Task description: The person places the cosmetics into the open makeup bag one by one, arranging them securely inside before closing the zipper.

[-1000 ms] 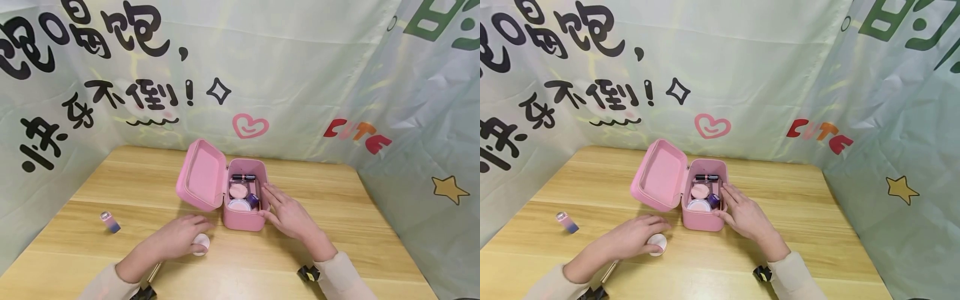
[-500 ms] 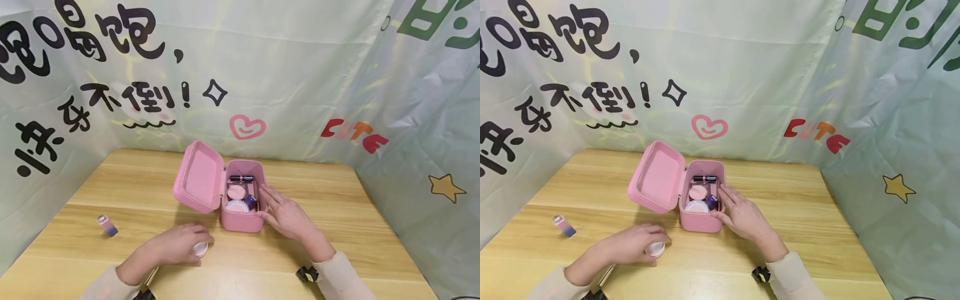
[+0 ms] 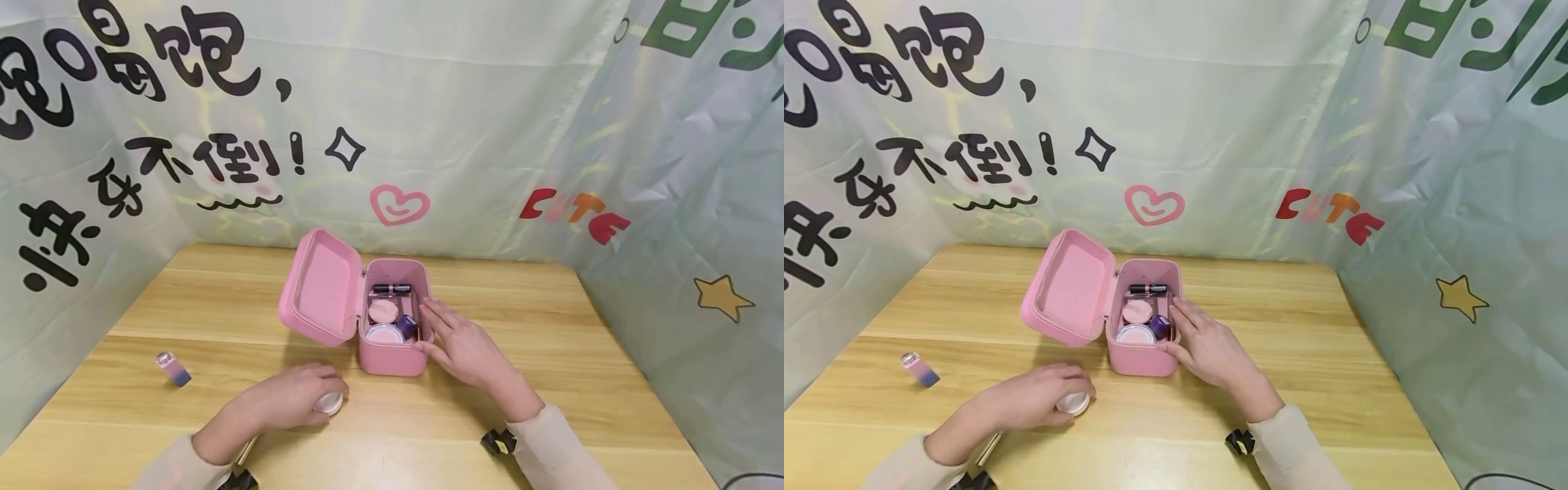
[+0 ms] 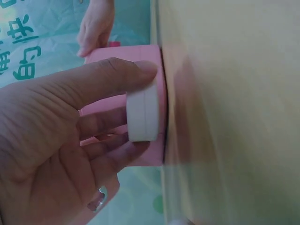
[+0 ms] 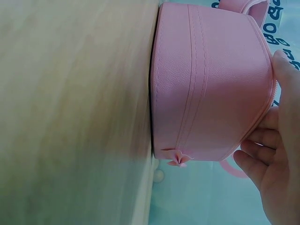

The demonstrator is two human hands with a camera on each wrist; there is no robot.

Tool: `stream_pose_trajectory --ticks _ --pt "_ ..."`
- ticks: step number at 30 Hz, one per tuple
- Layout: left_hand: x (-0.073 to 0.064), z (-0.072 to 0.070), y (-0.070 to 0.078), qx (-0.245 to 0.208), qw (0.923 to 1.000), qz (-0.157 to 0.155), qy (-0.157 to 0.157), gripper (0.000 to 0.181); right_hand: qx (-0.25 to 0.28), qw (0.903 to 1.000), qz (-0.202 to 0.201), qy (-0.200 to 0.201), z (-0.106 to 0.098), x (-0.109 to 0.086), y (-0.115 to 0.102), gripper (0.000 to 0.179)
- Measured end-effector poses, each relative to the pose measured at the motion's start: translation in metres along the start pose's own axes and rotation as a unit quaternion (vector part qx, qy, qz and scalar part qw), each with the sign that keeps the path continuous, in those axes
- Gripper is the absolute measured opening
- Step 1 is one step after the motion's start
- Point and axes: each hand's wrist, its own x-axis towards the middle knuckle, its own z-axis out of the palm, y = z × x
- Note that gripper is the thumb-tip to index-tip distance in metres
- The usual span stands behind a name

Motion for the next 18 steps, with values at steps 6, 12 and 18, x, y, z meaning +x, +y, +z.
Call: stream_pose_trajectory --ticks 6,12,18 --pt "0.007 -0.007 0.006 0.011 0.9996 0.0 0.027 0.038 -0.003 1.0 0.0 -0.001 0.0 0.001 0.001 0.074" --pt "0.016 -0.017 0.014 0.029 0.9983 0.013 0.05 0.041 -0.005 1.0 0.002 -0.002 0.0 0.0 0.001 0.075" --pt "0.026 -0.028 0.024 0.047 0.9972 0.025 0.052 0.042 -0.007 1.0 0.001 -0.004 0.0 0.0 0.001 0.075"
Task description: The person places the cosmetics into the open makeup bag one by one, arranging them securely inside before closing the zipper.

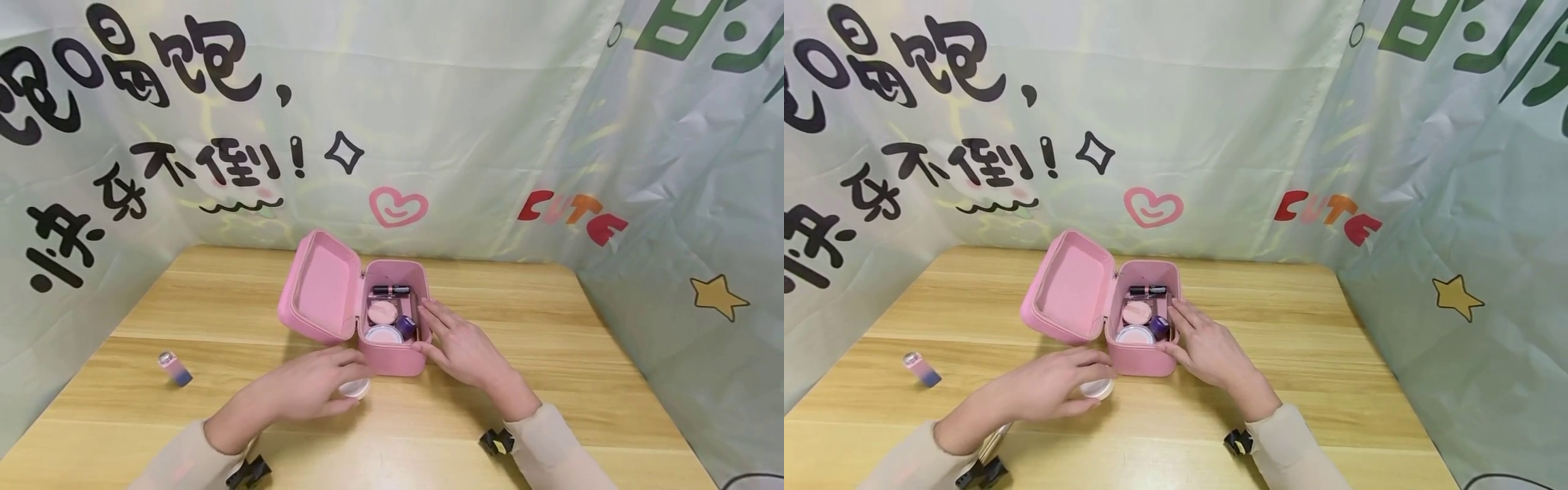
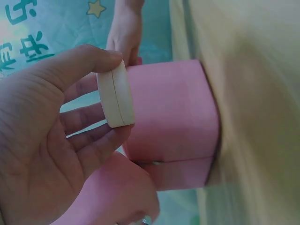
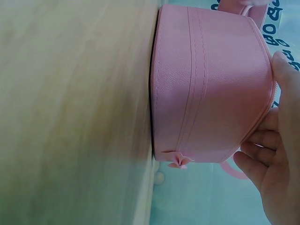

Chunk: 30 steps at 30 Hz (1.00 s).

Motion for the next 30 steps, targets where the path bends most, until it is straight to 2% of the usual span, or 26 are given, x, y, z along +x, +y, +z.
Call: stream_pose_trajectory --ticks 5,8,11,18,25,30 --pt "0.014 -0.009 0.006 0.004 1.0 0.004 -0.003 0.041 -0.001 1.0 0.0 -0.001 0.0 -0.001 0.0 0.073" --pt "0.022 -0.014 0.008 0.003 1.0 0.007 0.005 0.042 0.0 1.0 0.0 -0.004 0.0 0.0 0.0 0.072" --pt "0.031 -0.018 0.008 0.006 0.9997 0.007 0.022 0.045 0.0 1.0 -0.002 -0.004 -0.001 0.0 0.0 0.072" --pt "0.054 -0.026 0.006 0.023 0.9975 -0.019 0.064 0.043 0.003 1.0 0.002 -0.004 -0.001 0.0 0.0 0.072" --pt "0.076 -0.028 0.002 0.059 0.9945 -0.021 0.084 0.04 0.003 1.0 -0.001 -0.001 0.001 0.0 0.0 0.074" --pt "0.089 -0.024 -0.003 0.072 0.9928 -0.064 0.071 0.044 0.002 1.0 0.001 0.0 0.001 -0.001 0.001 0.073"
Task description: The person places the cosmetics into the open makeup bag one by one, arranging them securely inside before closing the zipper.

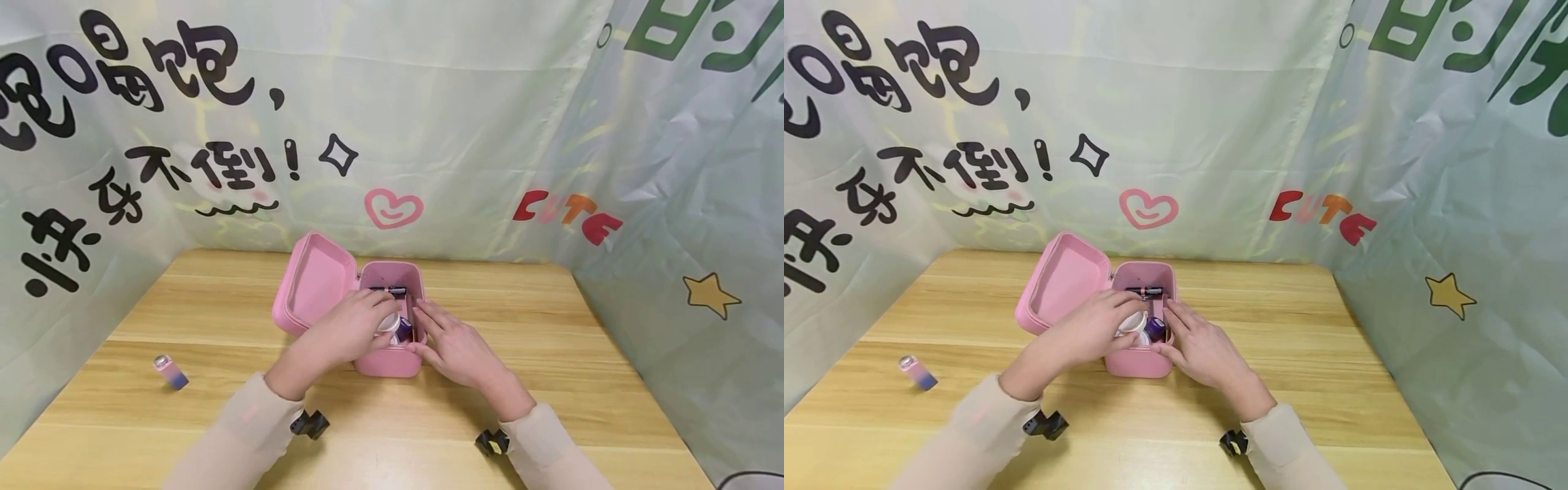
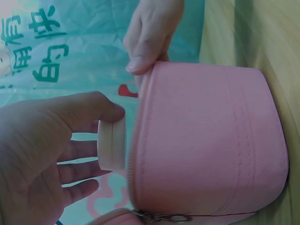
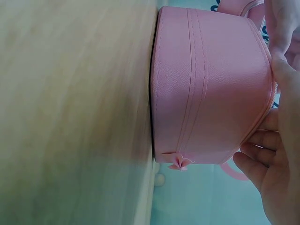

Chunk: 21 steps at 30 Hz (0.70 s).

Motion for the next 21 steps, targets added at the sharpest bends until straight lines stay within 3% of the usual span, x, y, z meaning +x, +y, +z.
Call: stream_pose_trajectory --ticks 3,10,21 --pt "0.006 0.005 -0.002 0.018 0.9996 -0.018 -0.009 0.046 0.001 1.0 0.002 0.002 0.0 0.0 0.0 0.073" --pt "0.016 0.022 -0.009 0.031 0.9987 -0.039 0.009 0.043 0.002 1.0 -0.002 0.004 0.0 0.0 -0.001 0.073" --pt "0.029 0.038 -0.014 0.071 0.9937 -0.085 -0.018 0.037 0.002 1.0 0.0 0.006 -0.001 0.0 -0.001 0.073"
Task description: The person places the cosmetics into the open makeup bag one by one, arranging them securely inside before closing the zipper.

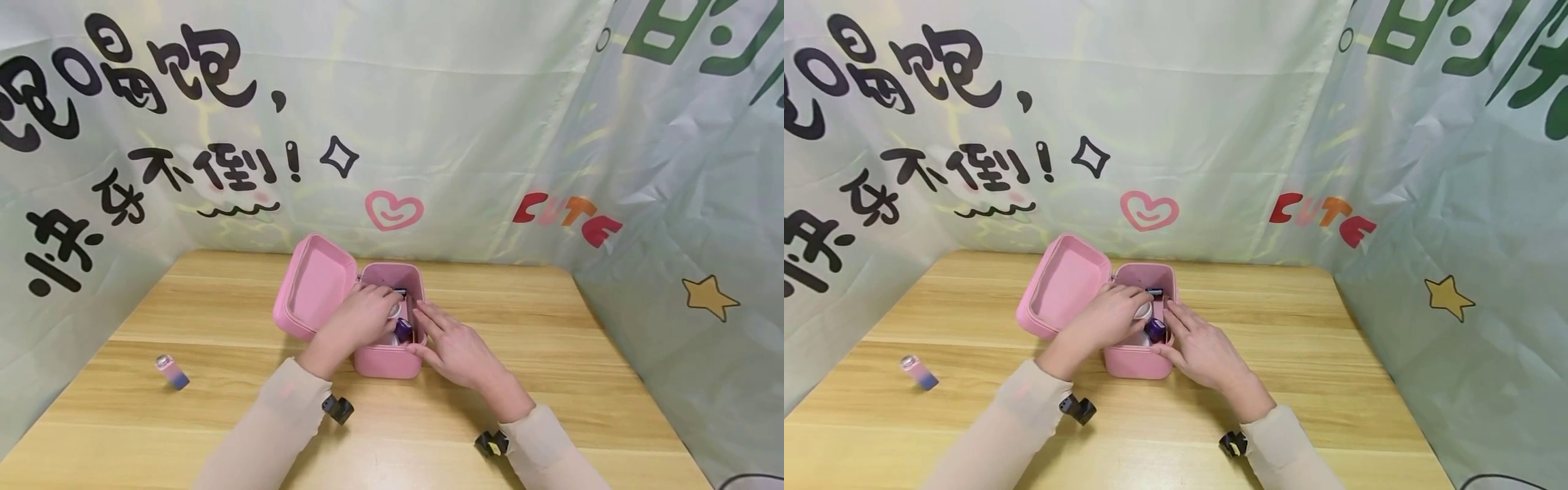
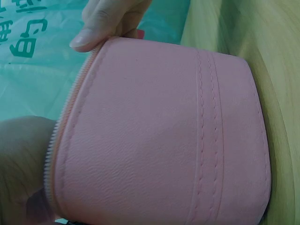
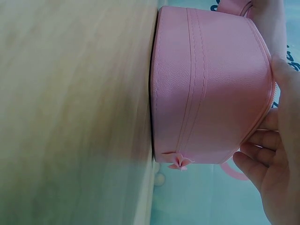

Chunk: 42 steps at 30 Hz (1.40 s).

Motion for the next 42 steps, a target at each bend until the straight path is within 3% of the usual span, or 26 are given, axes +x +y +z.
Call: stream_pose_trajectory --ticks 9,15,25,33,42 --pt "0.007 0.014 0.002 0.015 0.9991 -0.033 -0.022 0.032 0.0 1.0 -0.003 -0.002 0.001 0.0 0.0 0.075" --pt "0.009 0.021 0.002 0.029 0.9987 -0.035 -0.022 0.023 0.0 1.0 -0.001 -0.004 0.002 0.001 0.001 0.073" --pt "0.011 0.025 0.002 0.037 0.9975 -0.043 -0.041 0.024 -0.003 1.0 0.002 -0.007 0.001 0.001 -0.001 0.074" --pt "0.007 0.014 0.002 0.035 0.9985 -0.034 -0.025 0.042 -0.005 1.0 -0.004 -0.005 0.002 0.0 -0.001 0.074" --pt "-0.001 -0.004 0.007 0.039 0.9989 -0.028 -0.001 0.044 -0.003 1.0 -0.004 -0.003 0.001 0.002 -0.001 0.074"
